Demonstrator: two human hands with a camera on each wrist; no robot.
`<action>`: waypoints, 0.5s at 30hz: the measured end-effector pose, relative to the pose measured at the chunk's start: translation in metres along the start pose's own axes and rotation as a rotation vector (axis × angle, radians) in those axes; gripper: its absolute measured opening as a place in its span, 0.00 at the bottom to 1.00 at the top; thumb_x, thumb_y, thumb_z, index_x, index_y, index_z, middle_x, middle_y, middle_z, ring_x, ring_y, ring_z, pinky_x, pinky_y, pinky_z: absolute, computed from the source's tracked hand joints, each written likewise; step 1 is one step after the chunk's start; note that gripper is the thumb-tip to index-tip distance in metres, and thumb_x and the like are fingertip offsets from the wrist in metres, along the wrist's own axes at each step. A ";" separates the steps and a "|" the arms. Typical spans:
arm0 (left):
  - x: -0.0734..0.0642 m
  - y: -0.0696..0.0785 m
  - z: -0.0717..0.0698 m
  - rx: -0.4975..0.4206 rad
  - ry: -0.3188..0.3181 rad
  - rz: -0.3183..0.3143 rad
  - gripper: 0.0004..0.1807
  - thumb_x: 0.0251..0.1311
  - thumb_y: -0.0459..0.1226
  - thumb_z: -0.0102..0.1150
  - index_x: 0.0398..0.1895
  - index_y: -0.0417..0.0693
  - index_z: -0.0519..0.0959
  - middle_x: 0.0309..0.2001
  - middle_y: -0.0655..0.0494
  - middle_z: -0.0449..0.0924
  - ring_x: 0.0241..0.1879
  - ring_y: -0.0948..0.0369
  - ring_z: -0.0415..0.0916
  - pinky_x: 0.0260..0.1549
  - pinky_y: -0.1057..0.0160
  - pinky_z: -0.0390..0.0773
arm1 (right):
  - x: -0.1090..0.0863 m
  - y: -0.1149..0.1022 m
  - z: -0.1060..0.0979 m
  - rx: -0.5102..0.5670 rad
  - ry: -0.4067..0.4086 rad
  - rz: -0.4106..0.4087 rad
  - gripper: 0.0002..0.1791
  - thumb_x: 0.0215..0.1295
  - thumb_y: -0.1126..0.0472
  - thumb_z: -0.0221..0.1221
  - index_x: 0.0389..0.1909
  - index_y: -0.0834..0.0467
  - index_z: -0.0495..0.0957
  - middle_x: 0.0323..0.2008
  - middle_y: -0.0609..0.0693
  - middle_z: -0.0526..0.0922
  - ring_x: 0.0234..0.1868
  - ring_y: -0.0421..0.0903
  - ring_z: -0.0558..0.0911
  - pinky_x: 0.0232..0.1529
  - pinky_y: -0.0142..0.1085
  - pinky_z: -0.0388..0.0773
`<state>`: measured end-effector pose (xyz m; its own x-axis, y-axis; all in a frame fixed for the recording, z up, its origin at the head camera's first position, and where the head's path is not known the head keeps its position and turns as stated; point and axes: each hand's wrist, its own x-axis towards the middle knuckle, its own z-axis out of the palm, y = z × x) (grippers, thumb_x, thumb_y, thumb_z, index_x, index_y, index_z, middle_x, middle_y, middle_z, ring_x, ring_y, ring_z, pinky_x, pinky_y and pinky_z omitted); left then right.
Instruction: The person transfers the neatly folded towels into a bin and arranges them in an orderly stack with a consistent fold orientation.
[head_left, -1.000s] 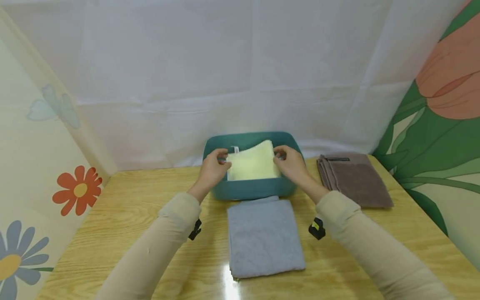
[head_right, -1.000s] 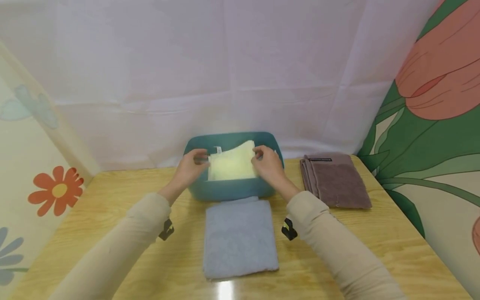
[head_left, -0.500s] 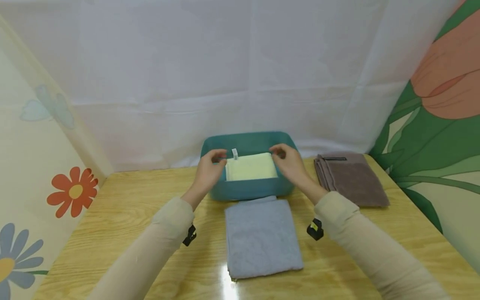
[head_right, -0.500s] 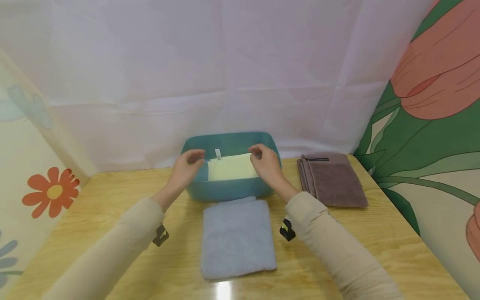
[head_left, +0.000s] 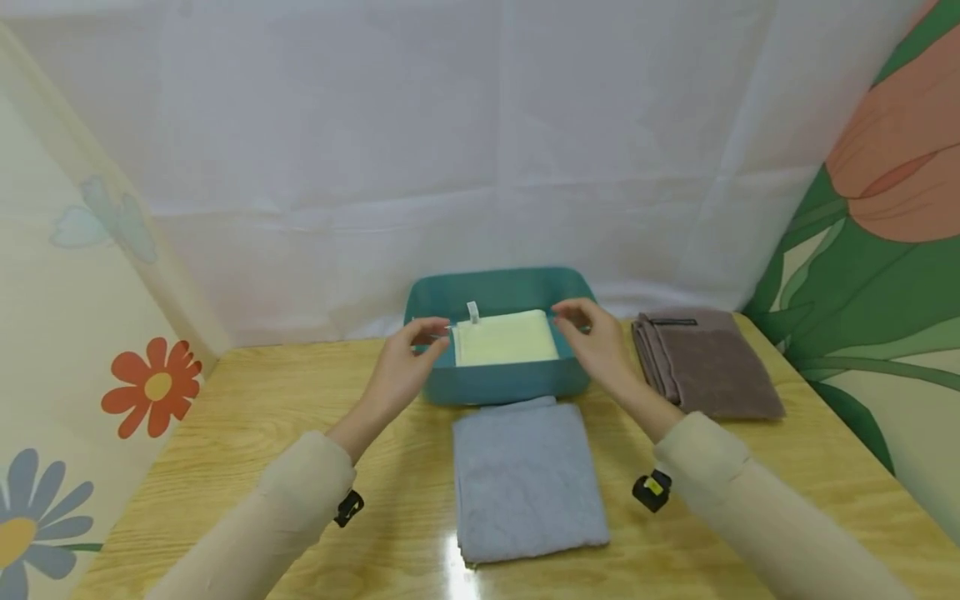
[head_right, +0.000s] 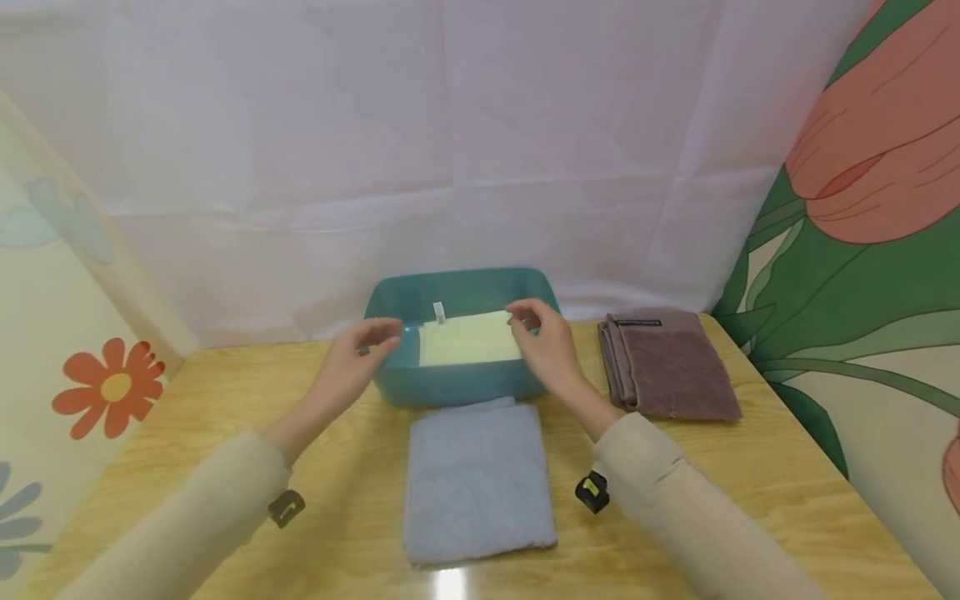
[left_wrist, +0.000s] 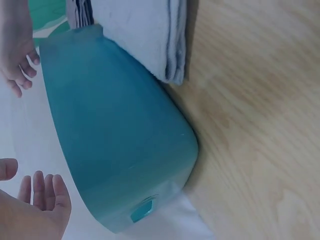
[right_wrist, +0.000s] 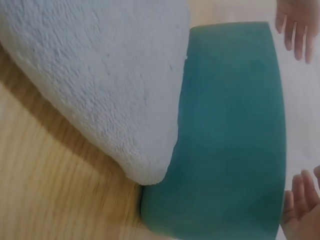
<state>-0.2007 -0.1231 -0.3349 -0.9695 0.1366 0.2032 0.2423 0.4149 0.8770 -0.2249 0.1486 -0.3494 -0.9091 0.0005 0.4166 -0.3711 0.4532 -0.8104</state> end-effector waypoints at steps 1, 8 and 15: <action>-0.003 0.000 0.000 0.007 -0.005 -0.001 0.15 0.71 0.38 0.56 0.58 0.46 0.78 0.55 0.53 0.79 0.53 0.55 0.73 0.53 0.52 0.73 | -0.003 -0.001 -0.002 0.006 0.004 0.002 0.11 0.69 0.69 0.57 0.49 0.68 0.80 0.42 0.61 0.82 0.41 0.47 0.78 0.40 0.30 0.74; -0.020 -0.002 0.000 0.020 -0.047 0.001 0.15 0.71 0.37 0.57 0.57 0.44 0.78 0.56 0.50 0.79 0.53 0.55 0.74 0.53 0.51 0.74 | -0.017 -0.007 -0.012 0.120 0.028 0.098 0.11 0.70 0.70 0.56 0.49 0.70 0.79 0.43 0.65 0.83 0.39 0.35 0.79 0.38 0.25 0.76; -0.040 -0.014 0.005 0.014 -0.089 -0.033 0.14 0.70 0.36 0.58 0.56 0.45 0.80 0.49 0.50 0.81 0.49 0.57 0.75 0.49 0.54 0.76 | -0.038 -0.011 -0.020 0.140 0.027 0.192 0.12 0.72 0.68 0.55 0.51 0.69 0.77 0.44 0.62 0.84 0.40 0.37 0.80 0.40 0.26 0.77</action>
<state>-0.1654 -0.1297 -0.3579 -0.9703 0.2013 0.1341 0.2109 0.4327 0.8765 -0.1820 0.1617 -0.3478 -0.9610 0.0992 0.2581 -0.2157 0.3149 -0.9243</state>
